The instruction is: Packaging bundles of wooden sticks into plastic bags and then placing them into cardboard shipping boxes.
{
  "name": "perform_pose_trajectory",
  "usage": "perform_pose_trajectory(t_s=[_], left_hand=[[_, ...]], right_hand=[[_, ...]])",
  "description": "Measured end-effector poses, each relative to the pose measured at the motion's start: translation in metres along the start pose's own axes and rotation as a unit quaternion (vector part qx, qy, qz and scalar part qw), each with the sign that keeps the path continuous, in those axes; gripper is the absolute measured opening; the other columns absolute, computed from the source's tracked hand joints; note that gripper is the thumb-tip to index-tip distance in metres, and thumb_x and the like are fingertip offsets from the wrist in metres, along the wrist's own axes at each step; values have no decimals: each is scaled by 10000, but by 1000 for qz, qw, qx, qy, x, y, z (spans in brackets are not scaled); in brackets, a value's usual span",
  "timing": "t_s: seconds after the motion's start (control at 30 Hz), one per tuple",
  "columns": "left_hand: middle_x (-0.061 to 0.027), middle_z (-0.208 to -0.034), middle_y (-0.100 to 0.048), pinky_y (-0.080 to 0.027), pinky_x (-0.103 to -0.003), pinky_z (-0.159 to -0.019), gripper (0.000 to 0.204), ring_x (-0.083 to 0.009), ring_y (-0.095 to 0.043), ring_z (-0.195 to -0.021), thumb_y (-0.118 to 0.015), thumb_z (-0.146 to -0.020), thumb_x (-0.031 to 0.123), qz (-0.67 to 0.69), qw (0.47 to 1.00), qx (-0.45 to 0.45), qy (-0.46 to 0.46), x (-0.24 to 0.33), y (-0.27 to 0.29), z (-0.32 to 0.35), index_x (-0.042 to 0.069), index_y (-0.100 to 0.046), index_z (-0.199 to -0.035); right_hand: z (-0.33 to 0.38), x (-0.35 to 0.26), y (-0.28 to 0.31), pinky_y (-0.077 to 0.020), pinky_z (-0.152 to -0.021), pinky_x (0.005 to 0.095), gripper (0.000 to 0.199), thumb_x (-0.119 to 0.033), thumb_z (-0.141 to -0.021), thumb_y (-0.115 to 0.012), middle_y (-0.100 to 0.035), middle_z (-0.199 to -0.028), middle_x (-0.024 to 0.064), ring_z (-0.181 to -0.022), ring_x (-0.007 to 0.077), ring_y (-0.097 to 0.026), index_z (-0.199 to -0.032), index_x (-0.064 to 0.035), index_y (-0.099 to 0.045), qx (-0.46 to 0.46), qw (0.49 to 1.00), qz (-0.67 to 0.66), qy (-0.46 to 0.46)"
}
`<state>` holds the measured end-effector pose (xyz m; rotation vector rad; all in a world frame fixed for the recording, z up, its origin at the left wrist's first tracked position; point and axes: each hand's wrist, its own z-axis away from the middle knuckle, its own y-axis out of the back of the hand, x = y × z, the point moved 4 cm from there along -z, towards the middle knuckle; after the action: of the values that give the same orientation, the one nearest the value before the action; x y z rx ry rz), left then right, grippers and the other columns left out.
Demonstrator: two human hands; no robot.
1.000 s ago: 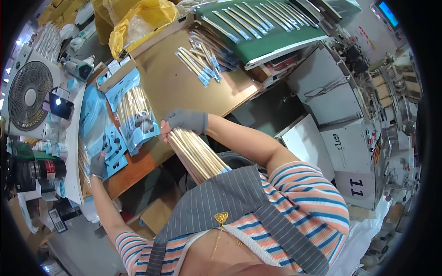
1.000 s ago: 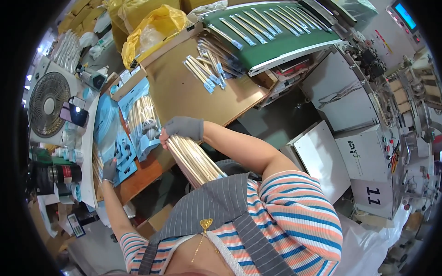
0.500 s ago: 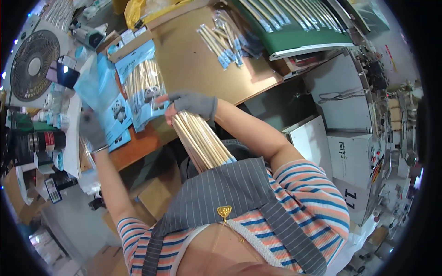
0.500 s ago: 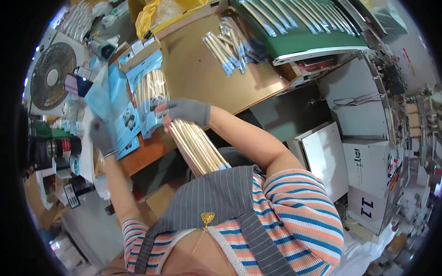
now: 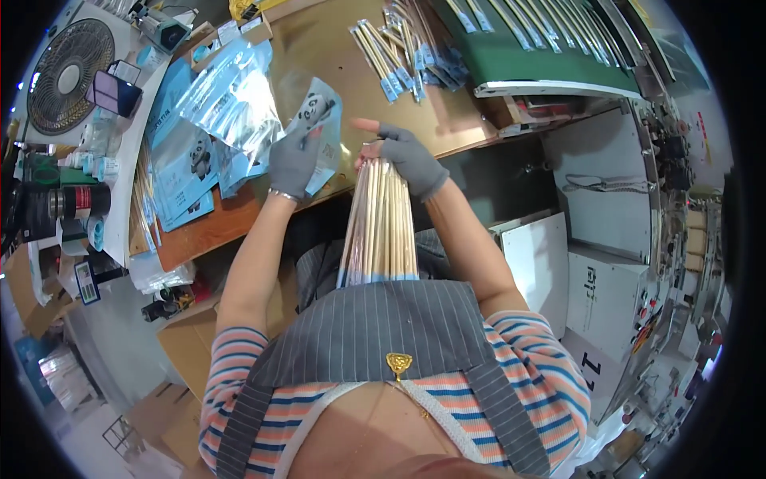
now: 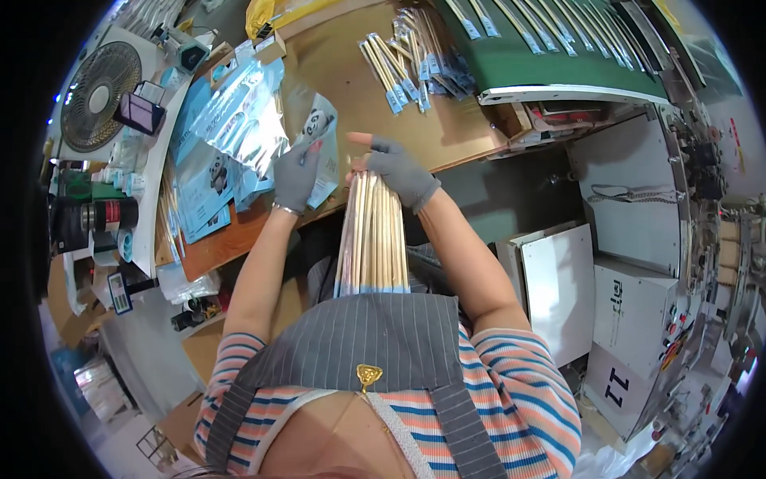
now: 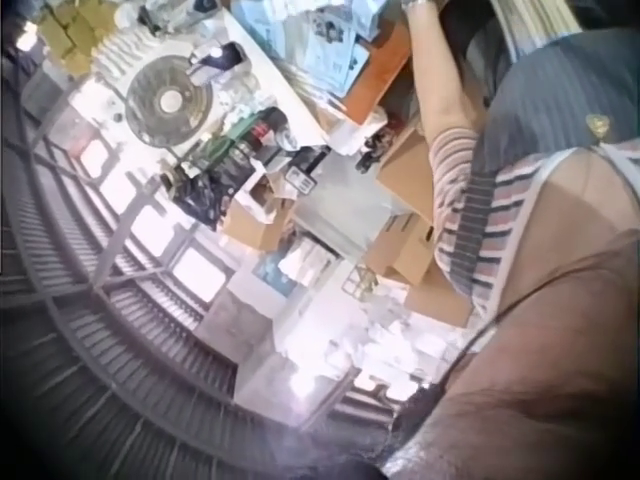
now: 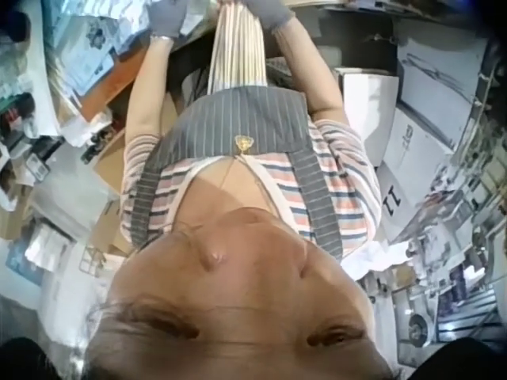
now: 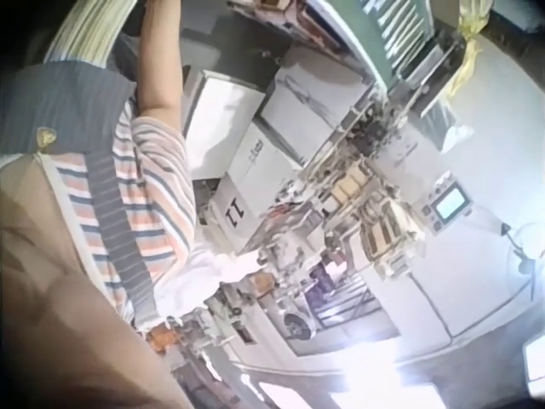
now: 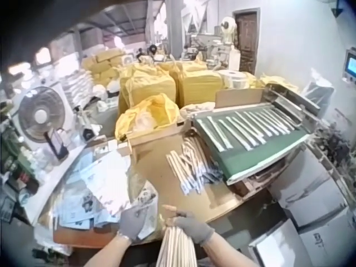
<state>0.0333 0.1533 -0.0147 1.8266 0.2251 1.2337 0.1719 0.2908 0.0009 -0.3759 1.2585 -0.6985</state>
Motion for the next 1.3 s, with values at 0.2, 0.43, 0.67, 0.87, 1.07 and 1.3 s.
perform_pose_trajectory(t_s=[0.2, 0.43, 0.67, 0.87, 1.07, 1.3], left_hand=[[-206, -669, -559, -423, -416, -543, 303, -367, -560, -618, -528, -893, 305, 78, 977, 60, -191, 100, -2, 19, 30, -616, -802], [-170, -555, -438, -376, -375, -477, 326, -328, -472, -488, -616, -842, 243, 104, 967, 12, -230, 97, 11, 80, 22, -504, -630], [-158, -623, -575, -433, -321, -498, 257, -250, -574, -522, -705, -759, 279, 125, 978, -136, -100, 92, 12, 135, 27, -657, -745], [-64, -799, -626, -476, -275, -672, 299, -109, -565, -721, -696, -760, 183, 44, 967, 7, -250, 133, 102, 9, 24, -602, -994], [-198, -730, -640, -487, -414, -620, 287, -332, -631, -687, -618, -659, 267, -642, 629, -266, -349, 128, 174, -98, -7, -663, -728], [-190, -582, -588, -458, -387, -552, 284, -316, -594, -547, -560, -739, 261, -183, 935, 187, -240, 129, 286, -106, -2, -628, -659]], right_hand=[[-31, 23, 26, -490, -748, 272, 349, -109, -812, -528, -635, -919, 93, -789, 143, -617, -1136, 19, -561, -56, 978, 202, 15], [48, 34, -8, -494, -698, 284, 203, -150, -797, -620, -621, -875, 66, -788, 149, -600, -952, -19, -612, 93, 988, -106, -62], [129, 7, 15, -439, -509, 338, 242, -272, -709, -722, -566, -671, 131, -564, 265, -584, -797, -87, -593, 223, 732, 628, 145], [90, -115, -78, -456, -508, 337, 157, -125, -797, -612, -550, -597, 108, -507, 257, -569, -947, -93, -582, 120, 555, 694, 442], [-14, -224, -121, -461, -442, 269, 209, -89, -809, -499, -604, -602, 74, -467, 123, -552, -880, -23, -685, 94, 711, 654, 242], [-40, -224, -182, -451, -457, 277, 227, -149, -824, -488, -587, -586, 63, -477, 145, -566, -773, -14, -663, 110, 763, 440, 461]])
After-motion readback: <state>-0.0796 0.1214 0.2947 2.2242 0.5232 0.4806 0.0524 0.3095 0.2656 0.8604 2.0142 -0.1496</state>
